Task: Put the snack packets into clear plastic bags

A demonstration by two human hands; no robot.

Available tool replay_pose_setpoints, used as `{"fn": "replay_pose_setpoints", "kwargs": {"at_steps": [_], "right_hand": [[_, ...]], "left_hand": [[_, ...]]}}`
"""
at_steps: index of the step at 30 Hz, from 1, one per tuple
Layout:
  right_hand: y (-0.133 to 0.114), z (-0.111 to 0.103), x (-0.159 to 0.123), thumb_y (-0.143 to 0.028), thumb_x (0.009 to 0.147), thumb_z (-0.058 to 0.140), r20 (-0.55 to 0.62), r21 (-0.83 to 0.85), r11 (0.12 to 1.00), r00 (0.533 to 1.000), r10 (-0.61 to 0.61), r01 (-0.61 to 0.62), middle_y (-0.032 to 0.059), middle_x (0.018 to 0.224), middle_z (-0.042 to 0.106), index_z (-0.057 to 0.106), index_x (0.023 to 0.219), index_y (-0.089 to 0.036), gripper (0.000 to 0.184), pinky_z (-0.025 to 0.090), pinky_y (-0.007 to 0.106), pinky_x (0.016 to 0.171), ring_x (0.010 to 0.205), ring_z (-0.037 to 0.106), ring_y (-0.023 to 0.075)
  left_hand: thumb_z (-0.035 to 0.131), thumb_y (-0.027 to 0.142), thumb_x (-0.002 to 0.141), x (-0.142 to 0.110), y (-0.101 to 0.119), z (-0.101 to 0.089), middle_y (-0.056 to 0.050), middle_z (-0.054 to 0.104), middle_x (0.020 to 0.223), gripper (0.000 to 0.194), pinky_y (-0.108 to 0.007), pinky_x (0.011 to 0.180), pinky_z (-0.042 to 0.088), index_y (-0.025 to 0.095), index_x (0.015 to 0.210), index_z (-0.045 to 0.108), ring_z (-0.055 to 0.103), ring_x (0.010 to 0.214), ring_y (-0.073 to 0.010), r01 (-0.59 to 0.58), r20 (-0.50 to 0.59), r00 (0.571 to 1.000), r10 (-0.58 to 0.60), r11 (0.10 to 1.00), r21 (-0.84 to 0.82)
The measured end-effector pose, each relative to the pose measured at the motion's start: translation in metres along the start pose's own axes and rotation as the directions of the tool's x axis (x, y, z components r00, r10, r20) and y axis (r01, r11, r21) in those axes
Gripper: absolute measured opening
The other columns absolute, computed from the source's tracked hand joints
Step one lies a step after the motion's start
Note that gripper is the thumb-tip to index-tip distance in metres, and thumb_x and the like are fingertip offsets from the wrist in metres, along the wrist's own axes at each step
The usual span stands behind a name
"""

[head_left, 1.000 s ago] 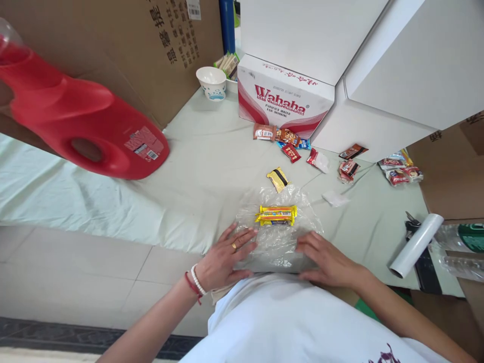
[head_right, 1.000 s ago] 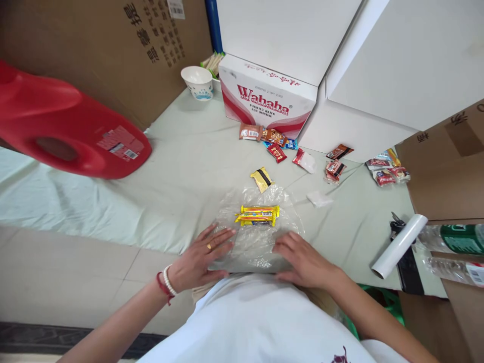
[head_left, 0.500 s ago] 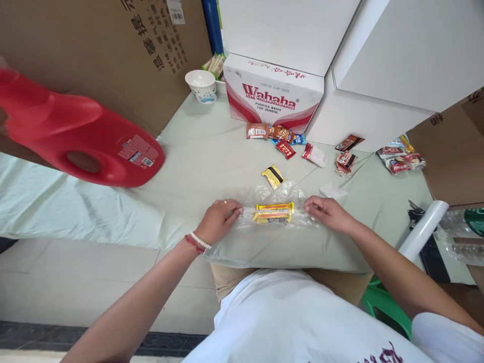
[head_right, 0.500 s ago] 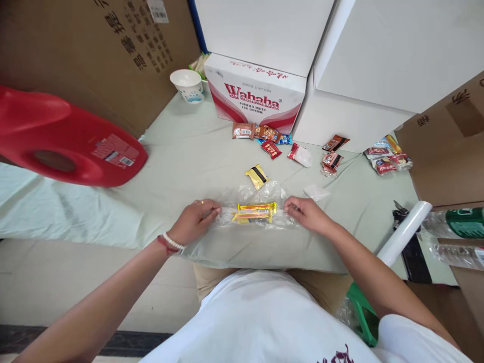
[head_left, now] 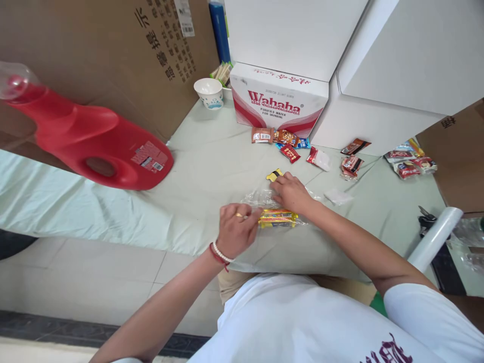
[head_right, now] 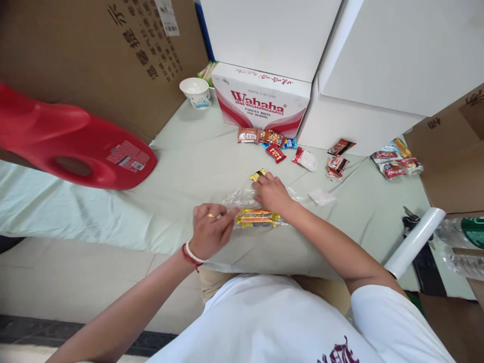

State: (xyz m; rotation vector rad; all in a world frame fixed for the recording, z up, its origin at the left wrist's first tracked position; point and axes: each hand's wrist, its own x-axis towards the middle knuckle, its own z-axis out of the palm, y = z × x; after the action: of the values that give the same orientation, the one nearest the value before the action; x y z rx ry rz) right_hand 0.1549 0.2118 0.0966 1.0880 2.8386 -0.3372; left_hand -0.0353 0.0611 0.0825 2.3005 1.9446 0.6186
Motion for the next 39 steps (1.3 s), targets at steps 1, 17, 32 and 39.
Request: {"fn": "replay_pose_setpoints", "kwargs": {"at_steps": [1, 17, 32, 39], "right_hand": [[-0.002, 0.001, 0.003, -0.033, 0.094, 0.065, 0.011, -0.023, 1.000, 1.000, -0.004, 0.005, 0.0160, 0.122, 0.062, 0.068, 0.118, -0.018, 0.028, 0.040, 0.041, 0.093, 0.119, 0.044, 0.0333], [-0.016, 0.003, -0.023, -0.034, 0.096, 0.064, 0.144, 0.128, 0.985, 0.984, 0.101, -0.120, 0.0084, 0.090, 0.070, 0.056, 0.130, -0.015, 0.040, 0.037, 0.029, 0.068, 0.082, 0.062, 0.0226], [-0.027, 0.052, -0.090, -0.021, 0.102, 0.055, -0.119, 0.056, 0.970, 0.966, -0.229, 0.237, 0.0076, 0.095, 0.053, 0.066, 0.136, -0.035, 0.038, 0.036, 0.034, 0.080, 0.089, 0.043, 0.0235], [-0.024, 0.059, -0.092, -0.018, 0.103, 0.052, -0.135, 0.046, 0.961, 0.954, -0.266, 0.274, 0.0071, 0.095, 0.052, 0.067, 0.133, -0.034, 0.037, 0.034, 0.035, 0.080, 0.091, 0.040, 0.0240]], "left_hand": [[0.050, 0.027, 0.097, 0.000, 0.004, 0.004, -0.010, 0.064, 0.097, 0.031, -0.045, 0.085, 0.036, 0.029, 0.116, 0.074, 0.052, 0.095, -0.0266, -0.029, 0.056, 0.998, 0.029, 1.000, -0.003], [0.049, 0.028, 0.100, 0.016, 0.015, 0.030, -0.011, 0.062, 0.096, 0.028, -0.041, 0.079, 0.032, 0.030, 0.110, 0.075, 0.049, 0.096, -0.0283, 0.024, 0.207, 0.978, -0.031, 0.999, 0.037], [0.053, 0.017, 0.087, -0.012, -0.017, 0.048, -0.009, 0.061, 0.103, 0.020, -0.041, 0.091, 0.046, 0.020, 0.099, 0.069, 0.055, 0.102, -0.0243, 0.456, -0.111, 0.827, -0.551, 0.774, -0.440], [0.058, 0.034, 0.092, 0.019, -0.013, 0.022, -0.012, 0.064, 0.109, 0.018, -0.041, 0.093, 0.046, 0.020, 0.091, 0.069, 0.057, 0.108, -0.0281, 0.488, 0.176, 0.873, -0.456, 0.832, -0.265]]}}
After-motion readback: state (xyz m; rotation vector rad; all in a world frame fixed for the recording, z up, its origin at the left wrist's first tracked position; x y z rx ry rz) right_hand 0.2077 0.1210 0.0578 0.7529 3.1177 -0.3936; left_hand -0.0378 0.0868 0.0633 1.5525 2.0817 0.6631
